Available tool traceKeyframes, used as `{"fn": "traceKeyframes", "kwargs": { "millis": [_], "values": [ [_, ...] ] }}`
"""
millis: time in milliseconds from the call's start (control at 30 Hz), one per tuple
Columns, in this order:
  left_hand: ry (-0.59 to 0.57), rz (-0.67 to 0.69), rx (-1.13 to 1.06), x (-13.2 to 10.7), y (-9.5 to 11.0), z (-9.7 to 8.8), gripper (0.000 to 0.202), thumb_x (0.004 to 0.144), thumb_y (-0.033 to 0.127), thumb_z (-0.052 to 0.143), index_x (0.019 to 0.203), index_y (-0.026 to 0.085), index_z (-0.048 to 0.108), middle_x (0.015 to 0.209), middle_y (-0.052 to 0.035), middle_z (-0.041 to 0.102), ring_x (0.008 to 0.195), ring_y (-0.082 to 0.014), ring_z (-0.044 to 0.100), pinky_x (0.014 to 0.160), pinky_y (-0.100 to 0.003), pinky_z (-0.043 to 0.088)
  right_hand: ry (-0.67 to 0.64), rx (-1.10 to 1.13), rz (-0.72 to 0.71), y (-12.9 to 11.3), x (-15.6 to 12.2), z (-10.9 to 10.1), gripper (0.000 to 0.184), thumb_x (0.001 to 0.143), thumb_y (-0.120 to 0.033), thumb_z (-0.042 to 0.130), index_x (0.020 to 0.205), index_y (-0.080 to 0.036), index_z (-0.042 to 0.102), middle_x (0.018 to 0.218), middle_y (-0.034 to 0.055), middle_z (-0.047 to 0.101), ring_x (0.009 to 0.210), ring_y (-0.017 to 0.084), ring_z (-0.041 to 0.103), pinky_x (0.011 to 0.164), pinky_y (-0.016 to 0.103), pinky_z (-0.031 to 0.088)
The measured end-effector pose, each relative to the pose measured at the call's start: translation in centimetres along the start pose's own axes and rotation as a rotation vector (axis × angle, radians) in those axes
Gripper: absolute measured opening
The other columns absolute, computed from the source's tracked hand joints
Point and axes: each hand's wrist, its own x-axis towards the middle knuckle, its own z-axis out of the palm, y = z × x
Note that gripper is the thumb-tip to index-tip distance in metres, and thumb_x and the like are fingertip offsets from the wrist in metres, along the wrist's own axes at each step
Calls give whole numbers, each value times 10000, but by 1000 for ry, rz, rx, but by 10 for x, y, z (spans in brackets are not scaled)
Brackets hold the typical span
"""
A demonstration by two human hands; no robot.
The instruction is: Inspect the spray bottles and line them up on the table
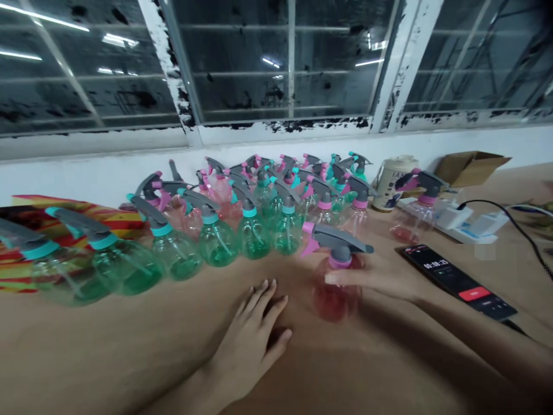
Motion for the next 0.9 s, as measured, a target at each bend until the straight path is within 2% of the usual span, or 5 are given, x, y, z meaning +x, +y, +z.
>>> {"fn": "traceKeyframes", "kwargs": {
  "millis": [200,333,600,767,900],
  "values": [
    [-25,-19,-23,-1,1,1,439,914,354,510,1307,164,466,1451,-135,330,1324,-297,299,1021,-510,330,30,121,33,-6,16,10,276,769,-427,630,977,-251,671,1017,34,702,955,238,645,885,426,496],
    [-31,-24,-26,-2,2,0,438,914,344,511,1312,167,461,1456,-133,320,1327,-299,292,1017,-512,336,33,132,21,2,26,12,268,796,-432,596,975,-248,671,986,33,709,953,248,650,882,467,494],
    [-28,-22,-39,-3,1,0,467,895,326,542,1325,170,449,1459,-128,316,1323,-315,296,1014,-526,338,-31,275,-61,2,30,26,211,781,-383,629,931,-249,690,904,18,736,917,233,675,845,434,533],
    [-46,-29,-27,-2,2,-2,465,902,334,531,1328,170,447,1454,-131,325,1324,-311,294,1007,-525,351,-241,399,-64,-6,29,18,307,801,-286,627,1107,-302,633,1110,13,678,1088,198,601,907,392,507],
    [-47,-32,-18,-3,2,-2,469,898,338,537,1330,180,445,1457,-128,319,1325,-311,294,1003,-533,351,-296,328,-126,-13,29,12,314,849,-283,570,1159,-313,613,1068,21,699,1084,200,605,909,394,509]
  ]
}}
